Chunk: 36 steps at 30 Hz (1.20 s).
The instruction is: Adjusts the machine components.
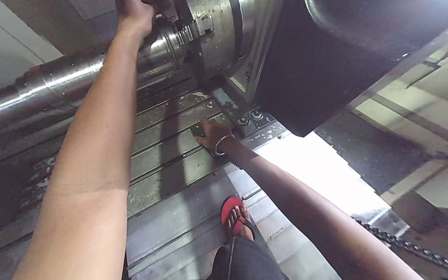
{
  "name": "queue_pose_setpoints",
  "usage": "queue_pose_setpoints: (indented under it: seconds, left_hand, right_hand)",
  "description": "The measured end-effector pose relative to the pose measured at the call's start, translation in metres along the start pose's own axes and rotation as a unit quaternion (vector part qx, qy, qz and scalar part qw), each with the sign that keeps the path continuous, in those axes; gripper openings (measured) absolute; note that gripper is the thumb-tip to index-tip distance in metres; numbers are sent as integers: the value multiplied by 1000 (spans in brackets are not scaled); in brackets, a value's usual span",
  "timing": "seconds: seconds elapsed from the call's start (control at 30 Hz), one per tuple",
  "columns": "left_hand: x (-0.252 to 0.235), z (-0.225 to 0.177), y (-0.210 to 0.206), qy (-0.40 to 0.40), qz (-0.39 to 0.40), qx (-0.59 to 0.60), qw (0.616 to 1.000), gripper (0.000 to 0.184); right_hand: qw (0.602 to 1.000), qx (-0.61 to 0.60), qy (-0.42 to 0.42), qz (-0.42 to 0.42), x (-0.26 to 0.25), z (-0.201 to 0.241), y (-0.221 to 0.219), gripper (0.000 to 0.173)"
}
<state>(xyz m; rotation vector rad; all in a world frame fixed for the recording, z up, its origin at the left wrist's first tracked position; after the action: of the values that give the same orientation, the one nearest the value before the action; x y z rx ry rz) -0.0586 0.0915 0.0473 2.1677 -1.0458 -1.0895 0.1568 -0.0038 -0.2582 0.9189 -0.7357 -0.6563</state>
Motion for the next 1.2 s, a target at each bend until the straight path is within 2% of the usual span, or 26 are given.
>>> queue_pose_setpoints:
  seconds: [0.6,0.87,1.2]
  left_hand:
    - [3,-6,0,-22,4,15,1000,28]
    - [6,-8,1,-22,-2,27,999,27]
    - [2,-4,2,-31,-8,40,999,24]
  right_hand:
    - [1000,10,-1,5,0,2,-2,58]
    - [1000,-11,-4,3,2,0,0,68]
    - [1000,-9,-8,6,-2,-1,-3,72]
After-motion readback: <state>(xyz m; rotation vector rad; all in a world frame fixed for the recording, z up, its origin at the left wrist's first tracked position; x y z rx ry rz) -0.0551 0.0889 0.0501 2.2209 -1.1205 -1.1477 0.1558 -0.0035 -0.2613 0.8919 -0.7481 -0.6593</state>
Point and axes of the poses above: each hand's wrist, its own x-axis away from the middle knuckle, its own y-axis out of the back of the hand, z = x × y, the point moved 10 cm from there along -x, towards the middle knuckle
